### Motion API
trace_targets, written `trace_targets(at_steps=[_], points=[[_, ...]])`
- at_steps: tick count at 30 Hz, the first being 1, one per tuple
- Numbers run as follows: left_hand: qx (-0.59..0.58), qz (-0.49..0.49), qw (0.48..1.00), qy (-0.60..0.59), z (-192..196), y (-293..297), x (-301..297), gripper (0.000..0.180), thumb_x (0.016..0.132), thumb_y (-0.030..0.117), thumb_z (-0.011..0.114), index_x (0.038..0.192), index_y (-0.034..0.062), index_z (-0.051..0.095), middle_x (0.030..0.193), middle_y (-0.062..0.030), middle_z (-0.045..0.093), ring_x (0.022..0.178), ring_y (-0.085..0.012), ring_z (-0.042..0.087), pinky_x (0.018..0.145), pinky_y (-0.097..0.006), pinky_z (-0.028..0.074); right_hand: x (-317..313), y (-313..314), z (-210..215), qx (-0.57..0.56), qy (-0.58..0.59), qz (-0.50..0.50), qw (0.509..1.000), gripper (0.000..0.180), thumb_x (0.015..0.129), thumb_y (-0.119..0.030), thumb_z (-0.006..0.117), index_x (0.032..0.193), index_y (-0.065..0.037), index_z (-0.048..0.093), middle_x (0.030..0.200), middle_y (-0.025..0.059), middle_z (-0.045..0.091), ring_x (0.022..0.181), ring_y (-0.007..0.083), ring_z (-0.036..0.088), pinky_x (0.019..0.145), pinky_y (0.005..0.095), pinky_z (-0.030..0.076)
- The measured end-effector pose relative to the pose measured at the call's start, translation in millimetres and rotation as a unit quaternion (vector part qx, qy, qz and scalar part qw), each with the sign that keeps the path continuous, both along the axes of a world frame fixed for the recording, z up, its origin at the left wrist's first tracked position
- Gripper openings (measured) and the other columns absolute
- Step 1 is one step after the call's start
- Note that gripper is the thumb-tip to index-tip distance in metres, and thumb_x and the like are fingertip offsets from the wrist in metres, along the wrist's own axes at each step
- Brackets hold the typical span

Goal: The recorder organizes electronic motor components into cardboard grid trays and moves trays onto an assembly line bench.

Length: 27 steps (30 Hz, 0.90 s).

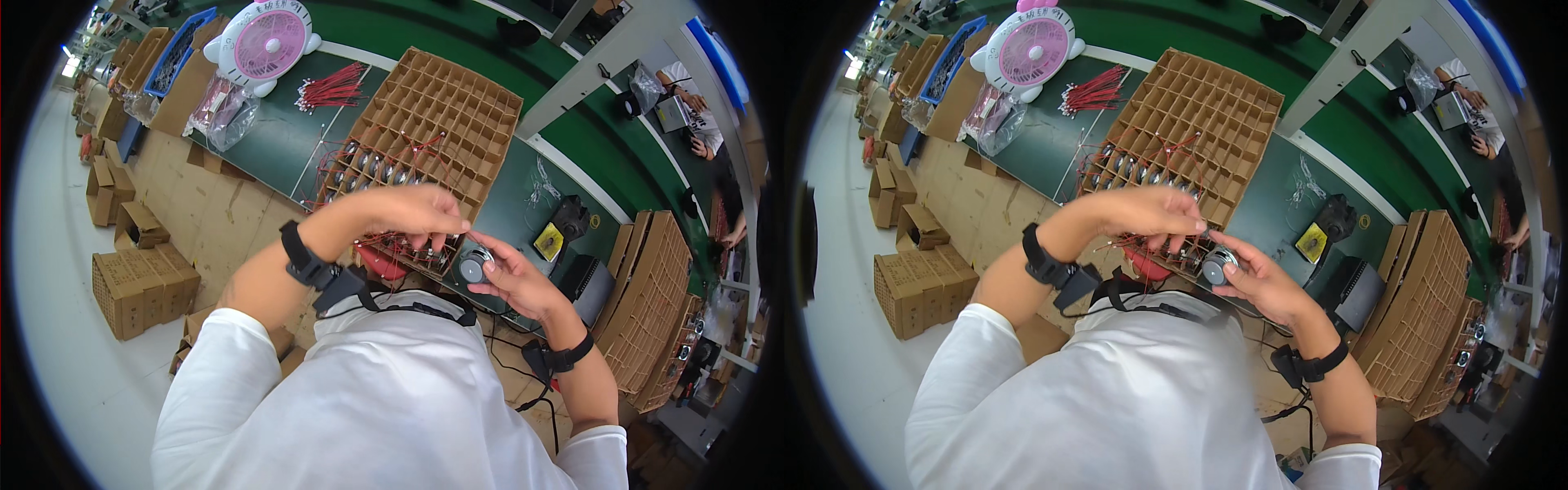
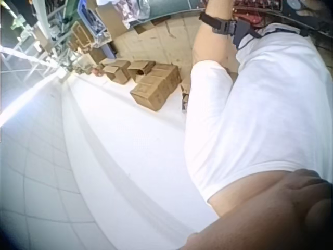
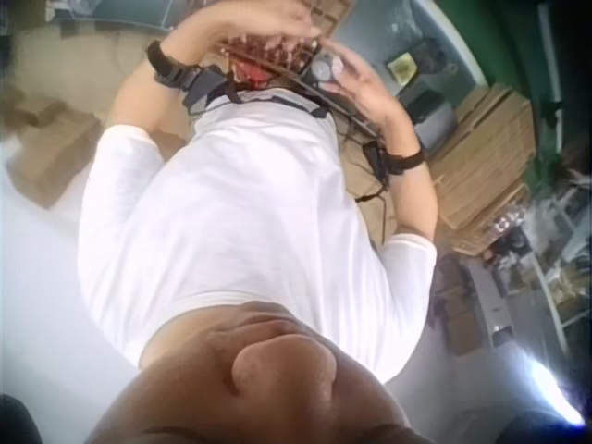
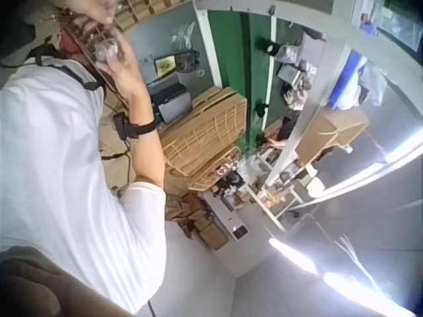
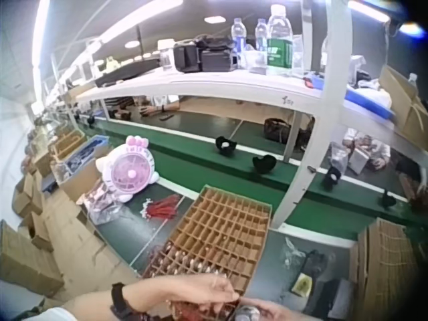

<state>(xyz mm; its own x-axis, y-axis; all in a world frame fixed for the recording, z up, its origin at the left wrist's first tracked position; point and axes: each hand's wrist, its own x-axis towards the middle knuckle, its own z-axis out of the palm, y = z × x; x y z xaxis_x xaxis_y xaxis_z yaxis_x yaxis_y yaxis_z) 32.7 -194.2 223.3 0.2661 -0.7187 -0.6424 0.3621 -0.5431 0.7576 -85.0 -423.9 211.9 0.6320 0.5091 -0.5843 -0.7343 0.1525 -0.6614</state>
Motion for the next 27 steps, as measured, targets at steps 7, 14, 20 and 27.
trace_targets(at_steps=[7, 14, 20, 27], points=[[-0.096, -0.015, 0.934, -0.343, -26.2, -23.9, 53.3, 0.010, 0.083, 0.009, 0.066, 0.089, 0.0009, 0.064, 0.076, -0.0056, 0.065, 0.070, -0.0114, 0.061, 0.063, -0.028, 0.049, 17.5, 23.5, -40.7, -0.029, -0.017, -0.028, 0.999, 0.050, 0.088, -0.009, 0.068, 0.132, -0.007, 0.045, 0.121, 0.0049, 0.051, 0.111, 0.0138, 0.053, 0.091, 0.0316, 0.051], [-0.066, 0.072, 0.889, -0.447, -35.4, -40.6, 59.5, 0.010, 0.081, 0.009, 0.065, 0.087, 0.0012, 0.065, 0.079, -0.0097, 0.068, 0.075, -0.0198, 0.065, 0.069, -0.033, 0.051, 47.4, 39.8, -104.2, -0.287, -0.302, -0.118, 0.901, 0.057, 0.074, -0.010, 0.081, 0.121, -0.001, 0.049, 0.109, 0.0107, 0.059, 0.085, 0.0193, 0.063, 0.075, 0.0298, 0.053], [-0.017, 0.100, 0.870, -0.483, -50.1, -22.1, 49.9, 0.014, 0.079, 0.011, 0.064, 0.090, 0.0027, 0.066, 0.082, -0.0122, 0.068, 0.078, -0.0260, 0.066, 0.071, -0.035, 0.052, 51.2, 52.1, -108.4, -0.483, -0.421, -0.063, 0.765, 0.055, 0.065, -0.020, 0.085, 0.111, -0.003, 0.059, 0.105, 0.0155, 0.065, 0.095, 0.0314, 0.061, 0.083, 0.0388, 0.048], [-0.001, 0.113, 0.871, -0.479, -61.4, -16.2, 42.5, 0.015, 0.079, 0.013, 0.065, 0.091, 0.0038, 0.066, 0.083, -0.0124, 0.067, 0.079, -0.0264, 0.066, 0.071, -0.035, 0.052, 48.2, 55.1, -104.6, -0.585, -0.493, -0.031, 0.643, 0.066, 0.062, -0.030, 0.085, 0.119, -0.005, 0.061, 0.126, 0.0190, 0.056, 0.106, 0.0371, 0.055, 0.090, 0.0445, 0.044]])
